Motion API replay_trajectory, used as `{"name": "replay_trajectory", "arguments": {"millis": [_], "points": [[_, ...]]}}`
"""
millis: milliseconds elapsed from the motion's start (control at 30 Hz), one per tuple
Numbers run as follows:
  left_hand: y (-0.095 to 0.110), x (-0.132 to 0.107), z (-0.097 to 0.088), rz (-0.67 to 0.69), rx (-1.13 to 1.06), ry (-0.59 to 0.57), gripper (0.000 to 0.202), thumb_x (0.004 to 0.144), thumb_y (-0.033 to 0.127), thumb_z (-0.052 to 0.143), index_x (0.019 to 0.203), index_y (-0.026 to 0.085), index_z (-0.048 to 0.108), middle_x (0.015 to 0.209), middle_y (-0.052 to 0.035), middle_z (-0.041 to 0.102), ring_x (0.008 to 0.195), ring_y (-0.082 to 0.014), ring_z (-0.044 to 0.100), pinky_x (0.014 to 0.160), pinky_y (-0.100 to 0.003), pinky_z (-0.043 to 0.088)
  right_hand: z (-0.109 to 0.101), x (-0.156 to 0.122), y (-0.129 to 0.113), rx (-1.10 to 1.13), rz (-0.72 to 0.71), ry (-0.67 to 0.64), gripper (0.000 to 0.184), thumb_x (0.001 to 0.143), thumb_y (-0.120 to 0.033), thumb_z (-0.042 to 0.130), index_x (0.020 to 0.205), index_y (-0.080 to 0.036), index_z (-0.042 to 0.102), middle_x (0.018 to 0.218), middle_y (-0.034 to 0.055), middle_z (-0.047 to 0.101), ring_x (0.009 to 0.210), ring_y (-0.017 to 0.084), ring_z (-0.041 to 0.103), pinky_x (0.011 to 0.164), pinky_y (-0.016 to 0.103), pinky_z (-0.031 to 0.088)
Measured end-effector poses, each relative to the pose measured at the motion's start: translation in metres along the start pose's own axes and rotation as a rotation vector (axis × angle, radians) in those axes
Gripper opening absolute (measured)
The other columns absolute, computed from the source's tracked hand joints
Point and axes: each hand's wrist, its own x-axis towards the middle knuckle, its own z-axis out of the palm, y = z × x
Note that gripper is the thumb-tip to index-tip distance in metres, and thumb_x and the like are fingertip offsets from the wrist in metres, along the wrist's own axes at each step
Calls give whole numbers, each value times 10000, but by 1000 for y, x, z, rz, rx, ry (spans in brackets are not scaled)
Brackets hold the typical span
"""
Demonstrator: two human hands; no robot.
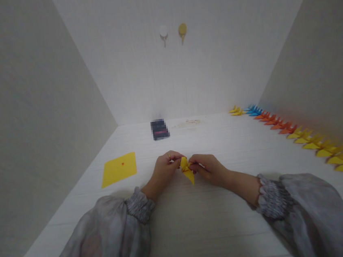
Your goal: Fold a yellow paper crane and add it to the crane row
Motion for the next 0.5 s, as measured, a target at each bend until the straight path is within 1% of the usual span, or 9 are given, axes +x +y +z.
{"name": "replay_trajectory", "arguments": {"millis": [100, 133, 200, 267, 300, 367, 433, 500], "points": [[-4, 1, 0, -22, 33, 25, 185, 668, 214, 532, 821, 143, 607, 678, -10, 576, 600, -99, 510, 581, -225, 421, 0, 0, 0, -12, 8, 35, 122, 788, -176, 429, 742, -176, 542, 608, -3, 576, 546, 105, 531, 535, 204, 400], [-5, 2, -1, -32, 39, 40, 230, 662, 205, 532, 874, 146, 598, 708, -12, 581, 585, -92, 505, 579, -226, 423, 1, 0, 1, -18, 20, 53, 117, 787, -178, 435, 745, -175, 545, 611, -2, 578, 545, 103, 531, 528, 200, 397], [-7, 3, -1, -45, 32, 65, 319, 649, 186, 534, 964, 152, 564, 826, -28, 583, 568, -73, 497, 578, -228, 428, 1, 1, 1, -33, 53, 91, 108, 781, -182, 451, 738, -170, 549, 611, 3, 580, 539, 102, 531, 506, 193, 386], [-7, 4, -1, -55, 3, 81, 365, 637, 173, 537, 1002, 156, 533, 929, -42, 558, 559, -57, 494, 571, -225, 432, 1, 1, 1, -52, 80, 125, 104, 774, -187, 464, 719, -166, 550, 602, 4, 579, 523, 99, 524, 483, 187, 373], [-6, 5, 0, -65, -19, 81, 371, 635, 175, 541, 1005, 154, 520, 935, -43, 548, 551, -52, 492, 560, -223, 432, 1, 2, 1, -61, 87, 143, 104, 772, -187, 467, 711, -165, 549, 597, 3, 578, 517, 97, 518, 479, 186, 369], [-4, 4, 1, -81, -85, 92, 322, 652, 213, 541, 964, 144, 505, 855, -24, 540, 543, -55, 496, 538, -218, 433, 2, 2, 2, -80, 96, 181, 94, 769, -187, 472, 716, -167, 547, 589, -2, 574, 511, 93, 508, 481, 186, 368], [0, 3, 2, -94, -160, 96, 288, 702, 292, 513, 943, 144, 461, 702, 14, 521, 509, -66, 496, 501, -215, 424, 2, 3, 3, -101, 101, 246, 77, 764, -194, 482, 725, -166, 542, 591, -3, 572, 519, 94, 503, 493, 189, 371], [4, 1, 3, -121, -195, 42, 311, 729, 351, 492, 955, 151, 413, 595, 39, 512, 453, -76, 482, 449, -209, 398, 2, 4, 4, -135, 118, 297, 82, 761, -206, 486, 707, -167, 535, 575, -8, 557, 507, 91, 485, 498, 193, 367]]}}
